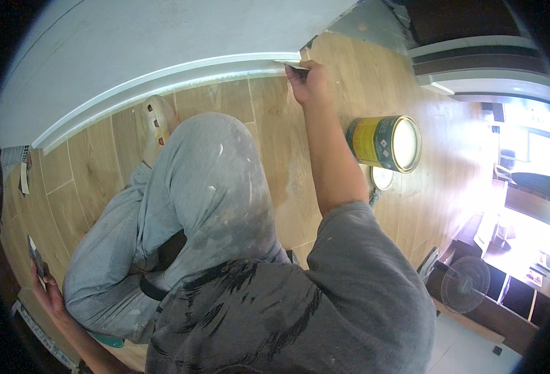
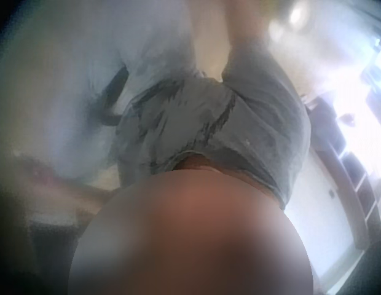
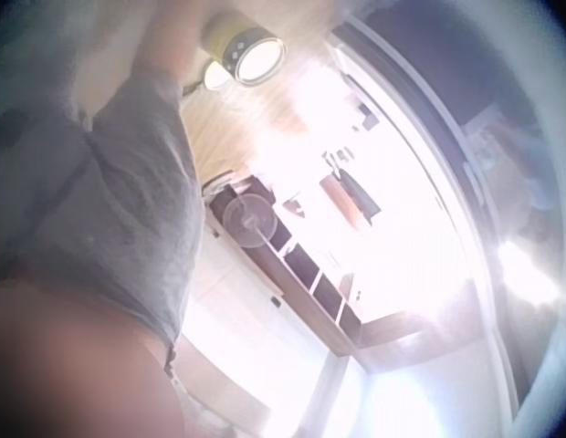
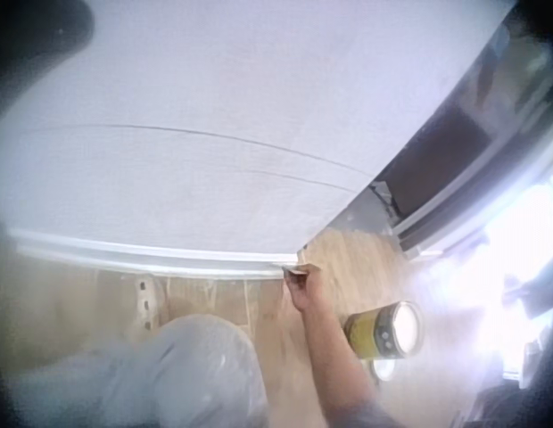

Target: The person sits on the floor and uses a putty knife to apply joint compound to the baseboard and wall corner. They repeatedly scrape excess compound from the knife onto a larger taping knife and continue smoothing the surface along the baseboard.

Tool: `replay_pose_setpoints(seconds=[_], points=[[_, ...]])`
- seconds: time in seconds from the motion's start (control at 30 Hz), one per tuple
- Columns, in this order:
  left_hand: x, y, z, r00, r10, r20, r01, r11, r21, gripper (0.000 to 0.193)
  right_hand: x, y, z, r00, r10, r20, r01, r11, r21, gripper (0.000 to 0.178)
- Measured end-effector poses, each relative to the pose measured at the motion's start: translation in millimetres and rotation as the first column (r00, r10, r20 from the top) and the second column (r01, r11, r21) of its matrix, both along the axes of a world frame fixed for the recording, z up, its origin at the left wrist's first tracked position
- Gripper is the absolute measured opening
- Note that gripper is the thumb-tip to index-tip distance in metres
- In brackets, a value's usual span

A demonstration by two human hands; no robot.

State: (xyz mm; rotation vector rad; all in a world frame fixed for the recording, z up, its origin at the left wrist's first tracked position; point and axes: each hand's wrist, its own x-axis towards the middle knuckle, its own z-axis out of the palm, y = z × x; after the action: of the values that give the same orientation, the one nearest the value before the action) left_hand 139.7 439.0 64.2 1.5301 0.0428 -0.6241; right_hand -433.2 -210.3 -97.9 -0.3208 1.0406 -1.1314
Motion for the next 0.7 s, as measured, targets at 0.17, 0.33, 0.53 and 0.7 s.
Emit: replay_pose_setpoints(seconds=[0.17,0.33,0.53,0.7], points=[[-17,-9,3,0.988,-0.010,0.156,0.006,1.000,0.026,0.034,-27,8,48,0.998,-0.046,-0.040,0.040,0.990,-0.137,0.021],[-76,-68,24,0.986,-0.048,0.161,0.045,0.999,0.021,0.036,-26,82,145,0.960,-0.130,-0.247,0.037,0.937,-0.348,0.024],[-253,-242,32,0.894,-0.336,0.297,0.387,0.912,-0.132,0.044,64,199,235,0.936,-0.047,-0.349,-0.255,0.590,-0.766,0.052],[-303,-301,94,0.743,-0.605,-0.288,0.134,0.556,-0.821,0.044,123,228,271,0.887,-0.259,-0.381,-0.449,-0.294,-0.844,0.063]])
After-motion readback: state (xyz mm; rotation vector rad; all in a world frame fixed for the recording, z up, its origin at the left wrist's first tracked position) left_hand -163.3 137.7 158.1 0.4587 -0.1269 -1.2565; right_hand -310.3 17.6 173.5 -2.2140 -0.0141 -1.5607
